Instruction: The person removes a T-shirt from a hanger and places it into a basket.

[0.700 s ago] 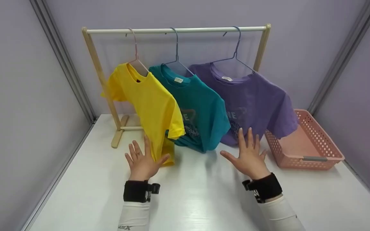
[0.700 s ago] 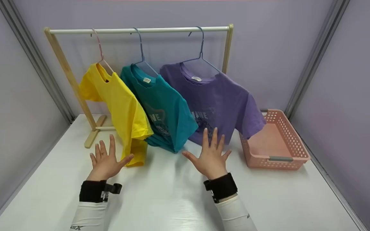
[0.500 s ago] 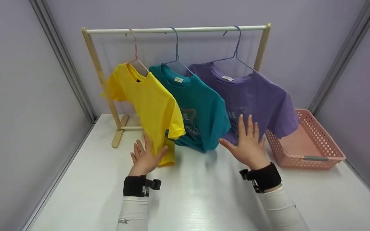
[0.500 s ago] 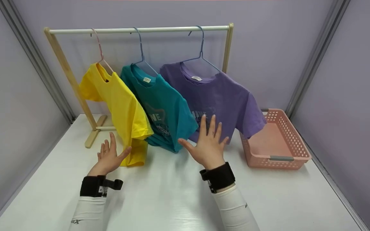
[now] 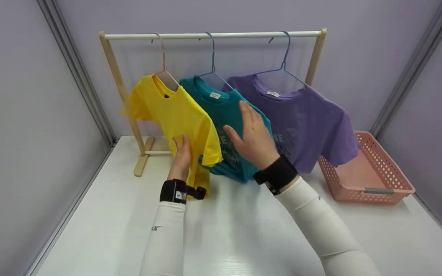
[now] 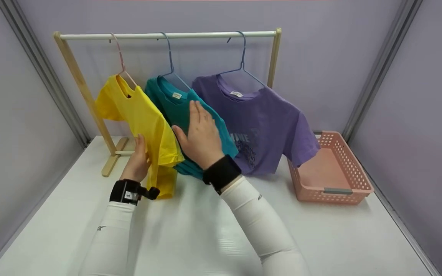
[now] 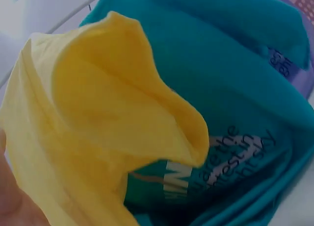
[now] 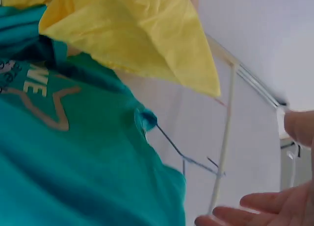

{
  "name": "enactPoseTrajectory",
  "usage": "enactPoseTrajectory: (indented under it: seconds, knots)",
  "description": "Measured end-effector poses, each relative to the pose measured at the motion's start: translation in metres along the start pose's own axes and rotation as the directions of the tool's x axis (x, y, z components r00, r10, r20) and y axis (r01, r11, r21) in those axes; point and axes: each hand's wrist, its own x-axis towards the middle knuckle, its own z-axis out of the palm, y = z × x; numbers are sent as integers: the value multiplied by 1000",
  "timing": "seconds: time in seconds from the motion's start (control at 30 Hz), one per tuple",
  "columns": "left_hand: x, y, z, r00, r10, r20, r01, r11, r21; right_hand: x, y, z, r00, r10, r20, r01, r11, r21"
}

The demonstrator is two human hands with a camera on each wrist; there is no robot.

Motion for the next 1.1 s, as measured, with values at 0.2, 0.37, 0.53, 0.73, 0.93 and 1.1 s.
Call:
enactPoseTrajectory:
  seconds: [0.2,0.37,0.53,0.73,0.93,1.1]
  knots:
    - [6,18,8,1000,-24,2,24,999,-30,46,-11,19,987,28,158,-51,988,145]
    - [9,30,13,1000,18,7,-18,999,-37,65,-19,35,976,43,212,-93,969,230]
    - [7,39,21,988,155,-5,-154,974,-168,71,-28,49,961,88,261,-157,954,256]
    - [4,51,25,970,233,-64,-241,948,-206,73,-40,58,959,108,262,-191,929,318]
    - [-3,62,26,951,300,-72,-307,939,-154,71,-40,56,983,31,183,-101,917,385]
    - [-13,69,31,931,363,-48,-366,922,-129,64,-36,49,994,-60,88,17,904,427]
